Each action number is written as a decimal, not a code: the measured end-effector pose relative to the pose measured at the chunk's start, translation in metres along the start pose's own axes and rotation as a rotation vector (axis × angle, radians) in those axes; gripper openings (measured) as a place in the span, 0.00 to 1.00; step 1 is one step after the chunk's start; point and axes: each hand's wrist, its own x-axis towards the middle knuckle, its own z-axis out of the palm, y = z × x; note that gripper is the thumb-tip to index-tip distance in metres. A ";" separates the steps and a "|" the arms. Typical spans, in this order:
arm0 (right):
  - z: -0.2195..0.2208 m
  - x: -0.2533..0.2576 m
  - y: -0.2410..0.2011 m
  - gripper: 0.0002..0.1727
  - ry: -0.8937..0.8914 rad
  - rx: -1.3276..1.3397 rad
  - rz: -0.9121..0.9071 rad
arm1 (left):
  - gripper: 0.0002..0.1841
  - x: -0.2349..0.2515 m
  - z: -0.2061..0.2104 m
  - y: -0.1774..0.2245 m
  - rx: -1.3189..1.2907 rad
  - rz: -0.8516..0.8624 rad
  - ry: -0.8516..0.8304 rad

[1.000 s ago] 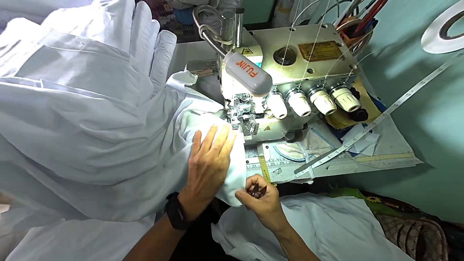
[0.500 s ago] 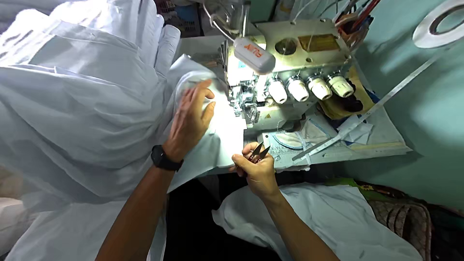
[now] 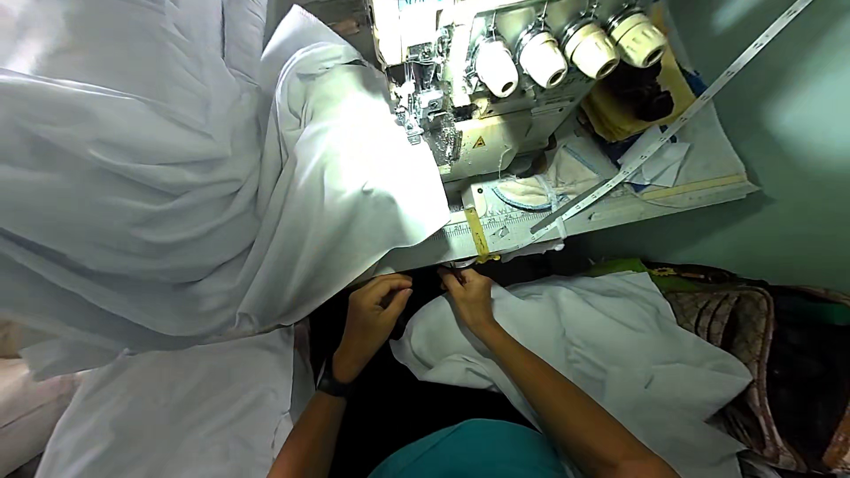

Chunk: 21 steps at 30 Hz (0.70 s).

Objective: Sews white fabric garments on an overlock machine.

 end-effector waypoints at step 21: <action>-0.034 -0.020 -0.040 0.19 -0.406 0.446 0.179 | 0.15 0.022 -0.047 0.017 -0.398 -0.347 -0.499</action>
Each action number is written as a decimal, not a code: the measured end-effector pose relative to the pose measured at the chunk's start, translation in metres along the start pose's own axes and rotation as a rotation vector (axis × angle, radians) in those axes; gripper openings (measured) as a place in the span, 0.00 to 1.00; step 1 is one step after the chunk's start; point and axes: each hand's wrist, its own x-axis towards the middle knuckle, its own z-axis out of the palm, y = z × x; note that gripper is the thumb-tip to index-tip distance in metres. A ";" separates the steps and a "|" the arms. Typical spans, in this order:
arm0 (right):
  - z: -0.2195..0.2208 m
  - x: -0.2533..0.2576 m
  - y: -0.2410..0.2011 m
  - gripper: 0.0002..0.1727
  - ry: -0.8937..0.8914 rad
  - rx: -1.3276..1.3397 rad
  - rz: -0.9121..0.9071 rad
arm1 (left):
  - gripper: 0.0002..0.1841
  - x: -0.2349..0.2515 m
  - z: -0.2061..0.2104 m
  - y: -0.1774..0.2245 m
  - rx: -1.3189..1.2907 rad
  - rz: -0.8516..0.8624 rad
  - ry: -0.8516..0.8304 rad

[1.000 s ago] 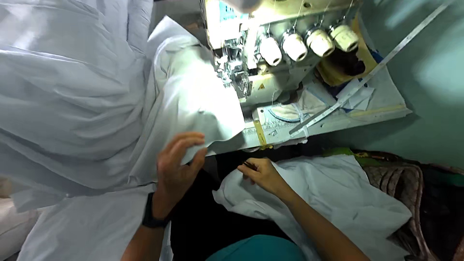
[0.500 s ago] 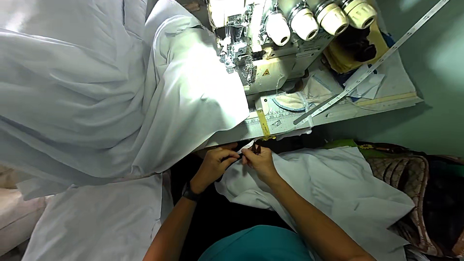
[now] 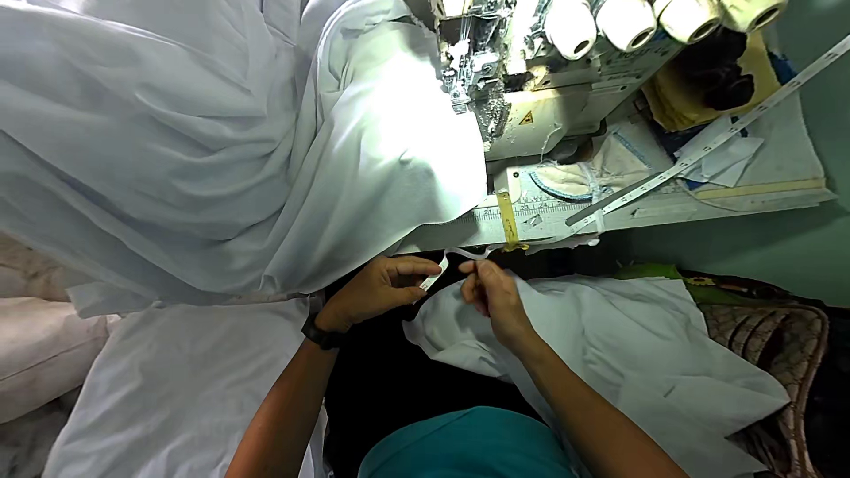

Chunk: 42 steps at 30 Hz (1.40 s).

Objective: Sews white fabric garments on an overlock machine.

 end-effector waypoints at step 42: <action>0.035 0.055 -0.085 0.08 0.156 0.328 -0.220 | 0.10 0.058 -0.033 0.124 0.716 0.528 0.463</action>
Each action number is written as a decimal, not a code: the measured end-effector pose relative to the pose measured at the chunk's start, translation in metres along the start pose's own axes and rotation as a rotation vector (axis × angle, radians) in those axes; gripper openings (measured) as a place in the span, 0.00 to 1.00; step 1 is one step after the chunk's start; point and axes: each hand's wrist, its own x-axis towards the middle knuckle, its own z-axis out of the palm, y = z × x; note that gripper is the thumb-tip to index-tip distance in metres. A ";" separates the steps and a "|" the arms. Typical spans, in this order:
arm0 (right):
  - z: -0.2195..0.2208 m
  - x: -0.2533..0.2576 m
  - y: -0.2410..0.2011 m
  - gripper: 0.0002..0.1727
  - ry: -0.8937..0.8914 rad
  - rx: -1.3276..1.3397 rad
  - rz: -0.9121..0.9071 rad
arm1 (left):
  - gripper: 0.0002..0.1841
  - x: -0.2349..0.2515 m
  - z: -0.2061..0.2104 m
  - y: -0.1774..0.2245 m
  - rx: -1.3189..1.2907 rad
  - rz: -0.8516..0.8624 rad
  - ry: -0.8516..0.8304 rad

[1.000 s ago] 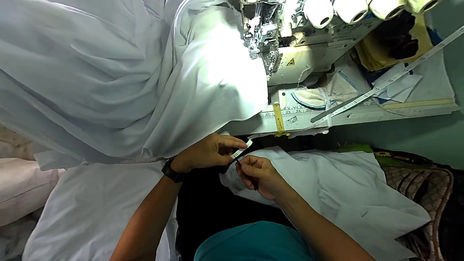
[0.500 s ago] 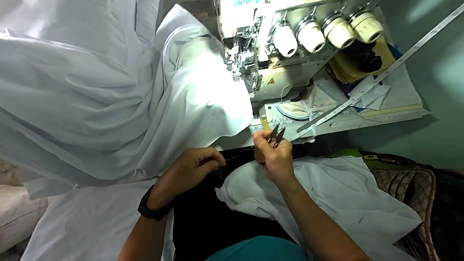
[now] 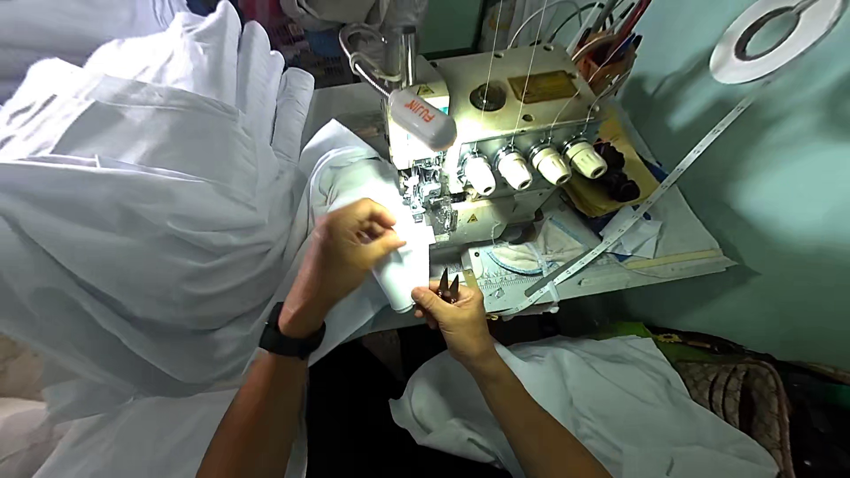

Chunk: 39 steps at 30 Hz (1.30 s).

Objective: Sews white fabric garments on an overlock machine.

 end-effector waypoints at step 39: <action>-0.036 0.020 0.014 0.32 -0.139 -0.633 -0.484 | 0.29 0.052 0.008 -0.047 0.039 -0.489 0.276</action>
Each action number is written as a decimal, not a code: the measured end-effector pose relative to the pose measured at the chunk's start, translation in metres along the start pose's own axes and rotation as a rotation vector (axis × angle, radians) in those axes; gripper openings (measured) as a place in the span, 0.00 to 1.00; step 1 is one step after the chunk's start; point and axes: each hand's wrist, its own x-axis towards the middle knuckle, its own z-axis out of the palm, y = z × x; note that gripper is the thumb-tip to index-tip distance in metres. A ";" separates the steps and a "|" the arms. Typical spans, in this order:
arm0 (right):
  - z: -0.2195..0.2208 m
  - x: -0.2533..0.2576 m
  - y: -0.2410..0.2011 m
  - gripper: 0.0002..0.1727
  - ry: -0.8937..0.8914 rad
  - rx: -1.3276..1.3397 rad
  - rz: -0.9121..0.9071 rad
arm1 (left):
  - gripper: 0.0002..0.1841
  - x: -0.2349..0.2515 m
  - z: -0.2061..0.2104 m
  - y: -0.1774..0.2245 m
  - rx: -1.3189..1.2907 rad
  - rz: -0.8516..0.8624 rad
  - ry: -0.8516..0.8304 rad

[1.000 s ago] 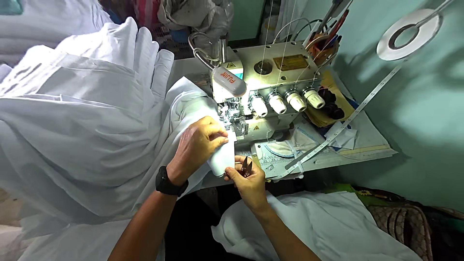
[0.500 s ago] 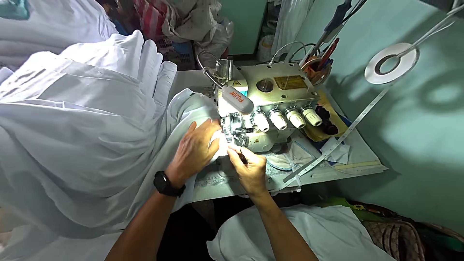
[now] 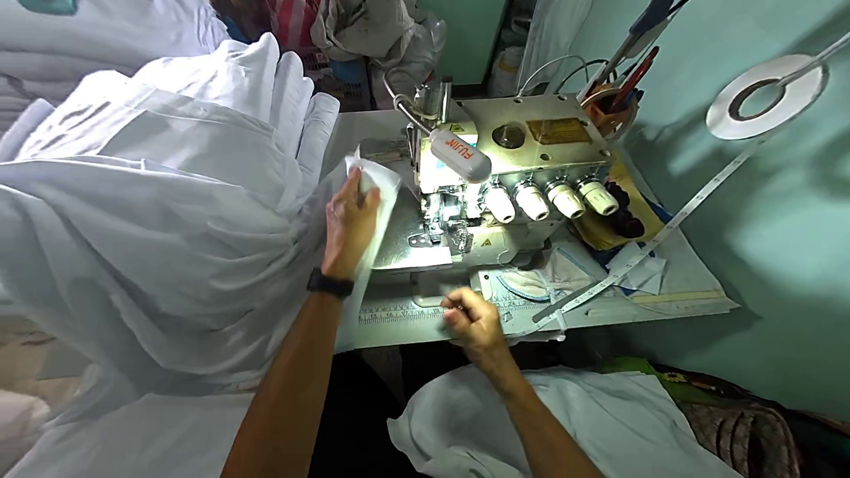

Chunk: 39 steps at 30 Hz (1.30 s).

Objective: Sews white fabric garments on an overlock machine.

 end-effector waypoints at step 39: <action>0.033 0.016 -0.035 0.47 -0.470 0.114 -0.257 | 0.10 -0.243 -0.145 -0.026 -0.324 0.383 0.130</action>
